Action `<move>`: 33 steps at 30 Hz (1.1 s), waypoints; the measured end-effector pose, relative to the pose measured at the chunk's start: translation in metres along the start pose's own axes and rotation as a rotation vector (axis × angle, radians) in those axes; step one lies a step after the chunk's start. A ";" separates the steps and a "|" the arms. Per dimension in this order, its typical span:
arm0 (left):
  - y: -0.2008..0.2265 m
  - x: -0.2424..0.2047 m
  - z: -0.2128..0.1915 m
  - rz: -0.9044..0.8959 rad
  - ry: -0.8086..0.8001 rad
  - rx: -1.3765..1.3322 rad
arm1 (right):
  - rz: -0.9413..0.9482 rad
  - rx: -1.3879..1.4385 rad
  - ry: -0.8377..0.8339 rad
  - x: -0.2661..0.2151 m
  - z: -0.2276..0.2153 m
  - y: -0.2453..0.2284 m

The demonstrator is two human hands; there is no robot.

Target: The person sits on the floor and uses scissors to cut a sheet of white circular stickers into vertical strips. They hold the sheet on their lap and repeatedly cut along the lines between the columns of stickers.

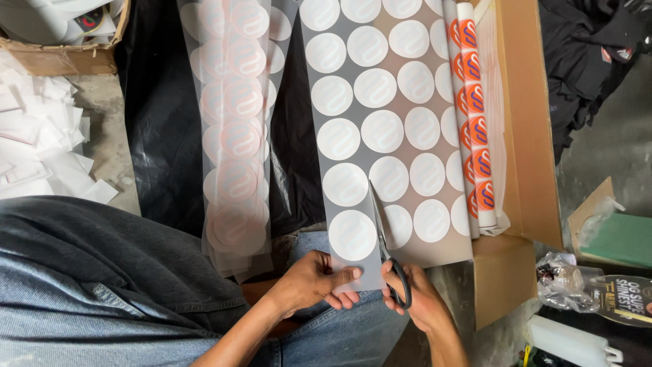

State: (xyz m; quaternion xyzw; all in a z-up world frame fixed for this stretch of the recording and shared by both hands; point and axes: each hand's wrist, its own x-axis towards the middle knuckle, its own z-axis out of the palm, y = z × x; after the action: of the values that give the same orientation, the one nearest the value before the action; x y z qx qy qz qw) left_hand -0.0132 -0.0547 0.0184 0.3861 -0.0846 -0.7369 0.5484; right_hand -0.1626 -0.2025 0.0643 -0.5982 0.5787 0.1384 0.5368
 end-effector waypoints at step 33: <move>-0.015 0.005 -0.004 0.070 -0.086 -0.083 | -0.181 -0.065 0.029 0.042 0.007 -0.057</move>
State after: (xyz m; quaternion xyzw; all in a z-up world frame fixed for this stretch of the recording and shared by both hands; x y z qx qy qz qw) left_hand -0.0222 -0.0526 0.0055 0.3276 -0.0910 -0.7362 0.5852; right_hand -0.0994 -0.2334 0.0563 -0.6672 0.5251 0.0993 0.5189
